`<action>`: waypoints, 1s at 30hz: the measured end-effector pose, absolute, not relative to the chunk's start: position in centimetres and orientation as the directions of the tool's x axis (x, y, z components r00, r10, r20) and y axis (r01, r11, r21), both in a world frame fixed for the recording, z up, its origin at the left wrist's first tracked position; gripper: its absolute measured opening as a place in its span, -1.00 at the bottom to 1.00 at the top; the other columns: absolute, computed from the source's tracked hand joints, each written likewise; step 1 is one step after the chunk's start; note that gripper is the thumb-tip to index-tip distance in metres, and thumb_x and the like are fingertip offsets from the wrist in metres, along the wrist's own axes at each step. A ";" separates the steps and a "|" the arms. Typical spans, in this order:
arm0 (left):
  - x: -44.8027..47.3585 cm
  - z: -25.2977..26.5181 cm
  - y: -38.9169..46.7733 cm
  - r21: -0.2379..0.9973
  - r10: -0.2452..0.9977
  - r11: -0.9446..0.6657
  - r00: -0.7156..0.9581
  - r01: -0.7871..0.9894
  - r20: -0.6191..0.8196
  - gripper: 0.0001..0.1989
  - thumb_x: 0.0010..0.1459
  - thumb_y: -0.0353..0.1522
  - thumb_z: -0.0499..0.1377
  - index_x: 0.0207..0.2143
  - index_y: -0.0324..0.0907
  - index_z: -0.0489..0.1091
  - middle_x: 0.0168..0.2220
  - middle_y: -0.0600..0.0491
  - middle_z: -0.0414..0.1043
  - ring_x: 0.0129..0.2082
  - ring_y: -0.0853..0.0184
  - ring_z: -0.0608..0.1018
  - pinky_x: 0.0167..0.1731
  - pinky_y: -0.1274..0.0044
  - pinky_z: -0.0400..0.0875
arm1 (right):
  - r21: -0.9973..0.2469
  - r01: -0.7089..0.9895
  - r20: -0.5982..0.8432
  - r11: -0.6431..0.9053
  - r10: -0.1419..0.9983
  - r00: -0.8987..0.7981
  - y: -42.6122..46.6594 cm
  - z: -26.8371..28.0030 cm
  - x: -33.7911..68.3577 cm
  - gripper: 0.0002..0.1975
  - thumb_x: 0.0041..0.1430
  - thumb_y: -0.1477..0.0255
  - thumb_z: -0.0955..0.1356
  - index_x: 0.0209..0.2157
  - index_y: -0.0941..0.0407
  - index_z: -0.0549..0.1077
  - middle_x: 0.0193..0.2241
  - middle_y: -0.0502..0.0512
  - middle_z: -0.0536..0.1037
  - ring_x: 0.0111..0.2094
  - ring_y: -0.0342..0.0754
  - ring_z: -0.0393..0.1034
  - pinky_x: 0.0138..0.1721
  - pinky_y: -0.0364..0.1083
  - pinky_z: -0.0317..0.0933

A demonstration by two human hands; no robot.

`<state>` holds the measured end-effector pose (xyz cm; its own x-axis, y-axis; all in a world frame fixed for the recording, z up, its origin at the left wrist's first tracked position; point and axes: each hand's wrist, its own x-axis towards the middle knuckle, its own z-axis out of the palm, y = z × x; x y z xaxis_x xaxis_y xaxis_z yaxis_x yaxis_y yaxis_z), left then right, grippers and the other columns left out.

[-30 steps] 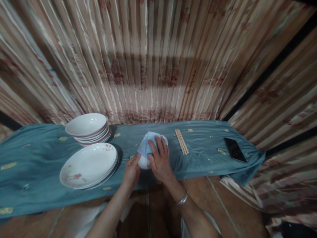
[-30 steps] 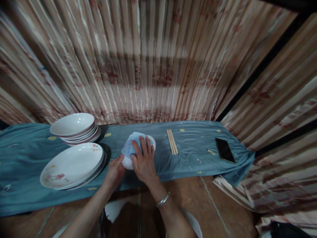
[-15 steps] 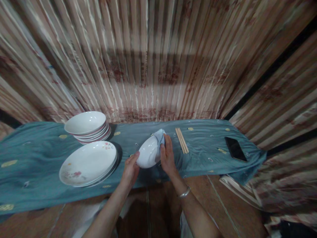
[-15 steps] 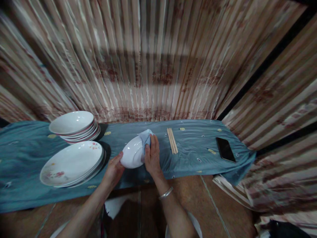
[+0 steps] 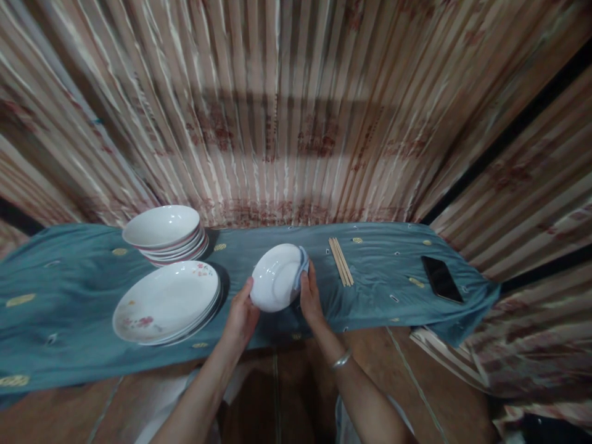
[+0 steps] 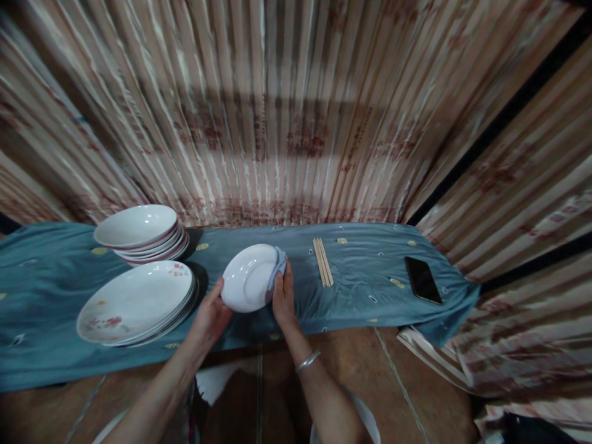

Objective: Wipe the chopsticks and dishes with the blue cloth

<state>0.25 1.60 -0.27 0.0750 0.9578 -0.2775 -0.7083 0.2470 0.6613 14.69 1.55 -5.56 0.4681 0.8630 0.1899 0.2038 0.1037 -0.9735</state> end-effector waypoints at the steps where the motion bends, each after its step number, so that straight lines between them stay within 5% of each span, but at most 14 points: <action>1: 0.2 -0.3 1.6 0.653 0.955 0.252 0.074 -0.714 -0.287 -0.63 -0.09 -0.22 0.33 -0.27 -0.31 0.51 -0.32 -0.07 0.59 -0.09 0.09 0.53 -0.04 0.35 0.39 | -0.973 0.207 0.188 0.100 0.866 0.463 1.5 -5.7 14.6 -0.35 0.24 0.09 0.07 0.24 0.18 0.06 0.26 0.24 0.10 0.28 0.01 -0.05 0.25 0.08 -0.13; 9: -0.1 0.8 2.0 0.547 0.896 0.347 0.096 -0.762 -0.434 -0.68 0.24 -0.29 0.02 -0.15 -0.31 0.46 -0.32 -0.06 0.59 -0.09 0.17 0.54 0.02 0.33 0.36 | -0.969 0.232 0.184 0.087 0.880 0.438 0.5 -5.9 13.6 -0.35 0.25 0.11 0.07 0.26 0.17 0.02 0.28 0.22 0.05 0.29 -0.01 -0.09 0.27 0.09 -0.18; 19: -0.5 1.5 2.8 0.456 0.884 0.319 0.087 -0.831 -0.460 -0.58 0.29 -0.29 -0.07 0.11 -0.29 0.28 -0.41 -0.01 0.59 -0.26 0.24 0.60 -0.01 0.38 0.39 | -0.922 0.388 0.122 0.009 0.956 0.267 -3.9 -6.6 10.2 -0.30 0.29 0.11 0.08 0.31 0.19 -0.20 0.33 0.30 -0.21 0.34 0.07 -0.38 0.25 0.23 -0.23; 30: -0.3 1.4 2.9 0.443 0.892 0.329 0.120 -0.834 -0.436 -0.56 0.31 -0.28 -0.11 0.10 -0.32 0.29 -0.35 -0.04 0.60 -0.21 0.26 0.60 0.01 0.42 0.36 | -0.821 0.565 0.162 0.078 0.982 0.101 -7.3 -7.2 9.2 -0.35 0.32 0.23 0.10 0.31 0.13 -0.29 0.32 0.41 -0.26 0.31 0.22 -0.25 0.17 0.33 -0.05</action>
<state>-0.34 2.85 1.44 0.1202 0.8918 -0.4361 -0.8337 0.3292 0.4434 9.19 -7.26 -7.19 0.1011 0.9815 0.1623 0.5649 0.0777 -0.8215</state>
